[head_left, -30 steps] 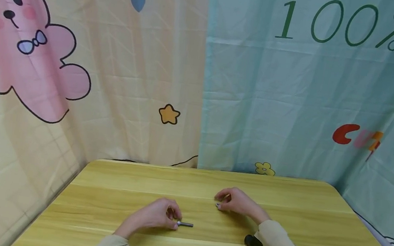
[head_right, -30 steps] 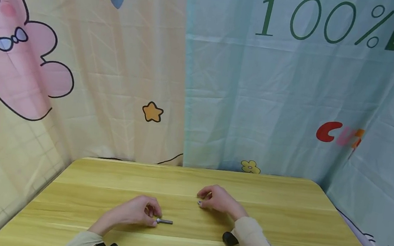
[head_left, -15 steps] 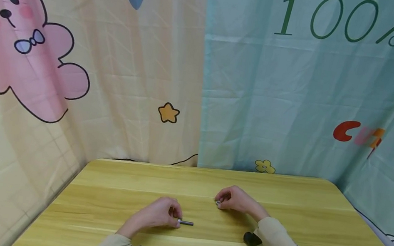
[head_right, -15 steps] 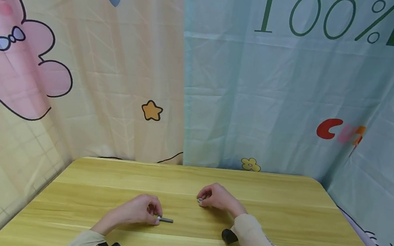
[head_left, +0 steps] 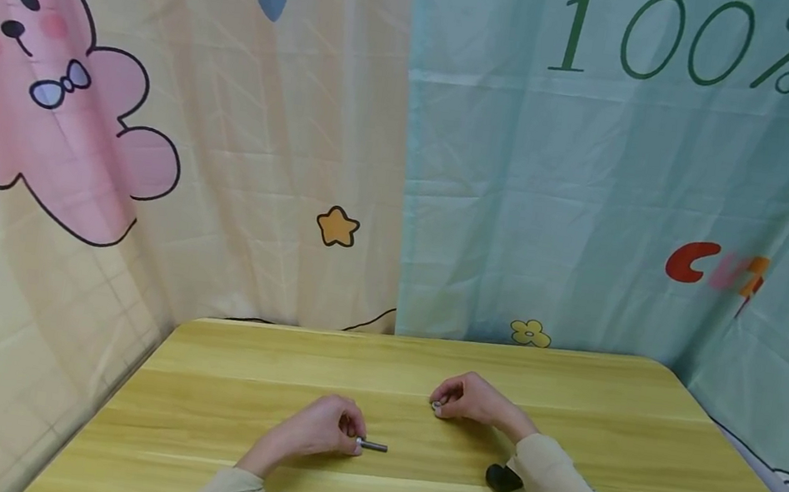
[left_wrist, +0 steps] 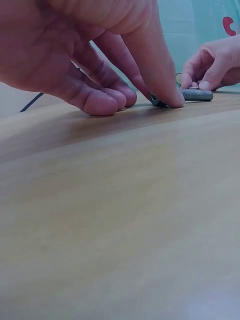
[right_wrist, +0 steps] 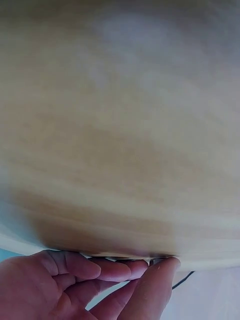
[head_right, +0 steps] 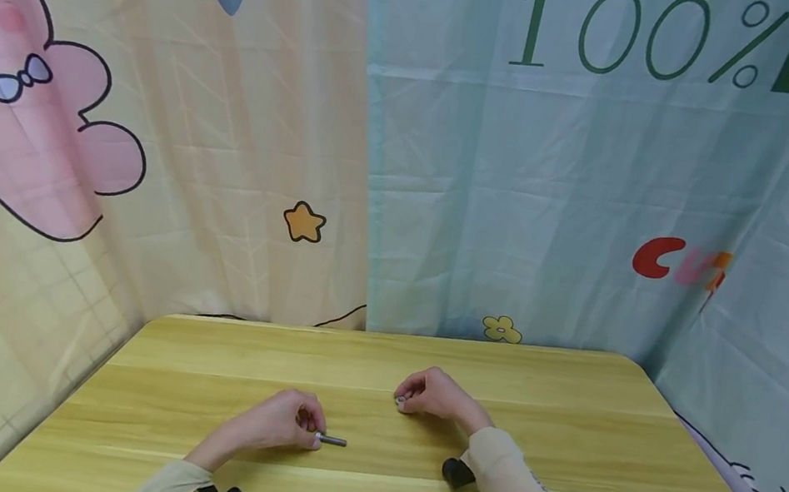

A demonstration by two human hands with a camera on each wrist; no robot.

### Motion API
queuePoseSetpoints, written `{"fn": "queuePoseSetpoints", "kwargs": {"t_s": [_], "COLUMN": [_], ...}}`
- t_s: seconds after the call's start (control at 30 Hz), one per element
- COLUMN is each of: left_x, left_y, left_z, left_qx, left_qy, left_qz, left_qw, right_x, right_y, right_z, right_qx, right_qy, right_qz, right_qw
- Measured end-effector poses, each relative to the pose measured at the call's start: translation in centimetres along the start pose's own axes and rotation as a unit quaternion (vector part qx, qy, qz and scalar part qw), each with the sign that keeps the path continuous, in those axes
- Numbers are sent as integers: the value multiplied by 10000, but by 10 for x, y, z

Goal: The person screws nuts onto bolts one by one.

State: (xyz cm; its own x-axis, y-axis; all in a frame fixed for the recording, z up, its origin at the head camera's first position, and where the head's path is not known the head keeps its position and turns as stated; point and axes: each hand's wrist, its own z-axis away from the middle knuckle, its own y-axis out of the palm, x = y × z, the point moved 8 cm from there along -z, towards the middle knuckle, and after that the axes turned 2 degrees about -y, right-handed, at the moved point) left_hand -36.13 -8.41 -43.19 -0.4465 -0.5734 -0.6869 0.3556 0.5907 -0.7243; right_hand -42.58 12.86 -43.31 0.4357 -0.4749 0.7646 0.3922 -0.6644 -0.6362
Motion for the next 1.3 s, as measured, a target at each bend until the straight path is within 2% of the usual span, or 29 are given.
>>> {"fn": "queuePoseSetpoints", "kwargs": {"t_s": [0.4,0.67,1.03,1.3], "left_x": [1,6,4,-1], "left_y": [0,0,0,-3], "left_z": [-1,-1,5,5], "left_qx": [-97,-114,-338,-512], "left_qy": [17,-126,-204,-174], "left_qz": [198,331,902,1016], "left_qw": [9998,9993,9951,9934], "right_x": [2,0,-2,-2], "right_y": [0,0,0,0], "right_z": [1,1,-2,-2], "right_qx": [-25,-10,11,-8], "right_qy": [-80,-6,-51,-98], "right_qz": [-89,4,28,112], "right_qw": [9999,10000,10000,9999]}}
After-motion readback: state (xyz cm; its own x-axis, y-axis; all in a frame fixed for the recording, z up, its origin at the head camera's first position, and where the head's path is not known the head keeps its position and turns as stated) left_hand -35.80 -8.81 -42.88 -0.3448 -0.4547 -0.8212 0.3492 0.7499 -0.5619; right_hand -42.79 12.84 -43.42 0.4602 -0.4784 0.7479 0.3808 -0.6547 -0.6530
